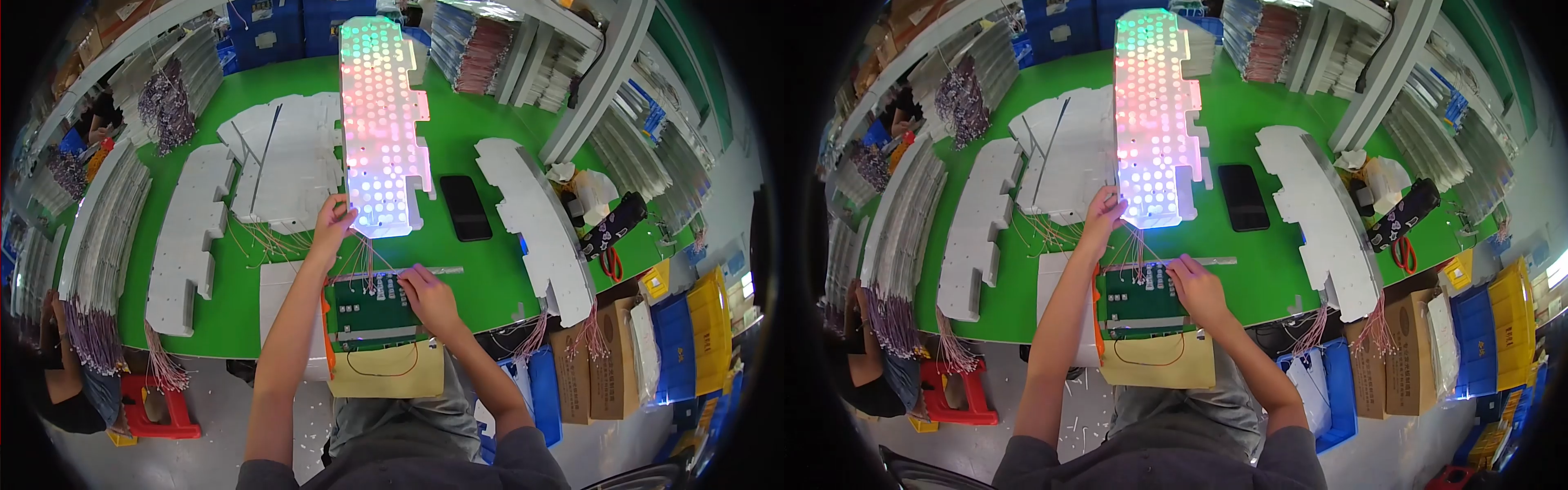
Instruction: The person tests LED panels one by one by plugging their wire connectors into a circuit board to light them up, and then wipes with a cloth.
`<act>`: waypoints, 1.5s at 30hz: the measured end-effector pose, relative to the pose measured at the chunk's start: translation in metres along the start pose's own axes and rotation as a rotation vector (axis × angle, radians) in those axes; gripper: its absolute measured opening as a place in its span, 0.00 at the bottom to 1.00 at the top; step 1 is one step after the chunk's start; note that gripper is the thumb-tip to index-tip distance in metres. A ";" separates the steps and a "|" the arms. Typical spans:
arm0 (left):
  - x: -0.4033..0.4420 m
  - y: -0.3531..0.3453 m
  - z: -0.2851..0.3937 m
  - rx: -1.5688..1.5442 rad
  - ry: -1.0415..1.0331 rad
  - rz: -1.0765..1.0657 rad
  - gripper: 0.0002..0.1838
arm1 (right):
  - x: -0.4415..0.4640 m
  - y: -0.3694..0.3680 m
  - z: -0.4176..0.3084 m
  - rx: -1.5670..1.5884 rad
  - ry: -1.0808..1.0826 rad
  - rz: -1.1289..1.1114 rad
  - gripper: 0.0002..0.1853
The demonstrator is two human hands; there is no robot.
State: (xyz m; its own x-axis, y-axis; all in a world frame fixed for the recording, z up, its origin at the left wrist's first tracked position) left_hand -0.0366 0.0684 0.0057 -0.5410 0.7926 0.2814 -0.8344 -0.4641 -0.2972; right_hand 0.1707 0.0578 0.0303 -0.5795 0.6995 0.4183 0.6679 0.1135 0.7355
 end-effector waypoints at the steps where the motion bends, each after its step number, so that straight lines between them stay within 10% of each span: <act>1: -0.001 0.003 -0.004 0.011 0.037 0.020 0.13 | 0.000 0.000 0.000 0.005 0.001 0.002 0.02; 33: -0.013 0.007 -0.022 0.064 0.392 -0.046 0.16 | -0.002 -0.006 0.004 -0.042 -0.011 0.012 0.02; 42: 0.007 0.023 0.003 -0.101 0.008 0.084 0.16 | 0.012 0.012 0.015 0.506 -0.236 -0.020 0.02; 45: 0.006 0.079 0.026 0.019 -0.157 0.493 0.16 | 0.031 0.015 0.004 0.441 -0.160 -0.045 0.02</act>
State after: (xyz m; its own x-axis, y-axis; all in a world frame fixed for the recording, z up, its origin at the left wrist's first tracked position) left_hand -0.1087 0.0264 0.0077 -0.8783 0.4098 0.2464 -0.4777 -0.7757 -0.4124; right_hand 0.1647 0.0837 0.0520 -0.5560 0.7832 0.2783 0.7986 0.4106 0.4400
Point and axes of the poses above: each hand's wrist, its own x-axis towards the middle knuckle, its own y-axis out of the back of the hand, z = x × y, the point moved 8 cm from there along x, towards the middle knuckle, and after that the axes turned 12 degrees about -y, right-handed, at the moved point
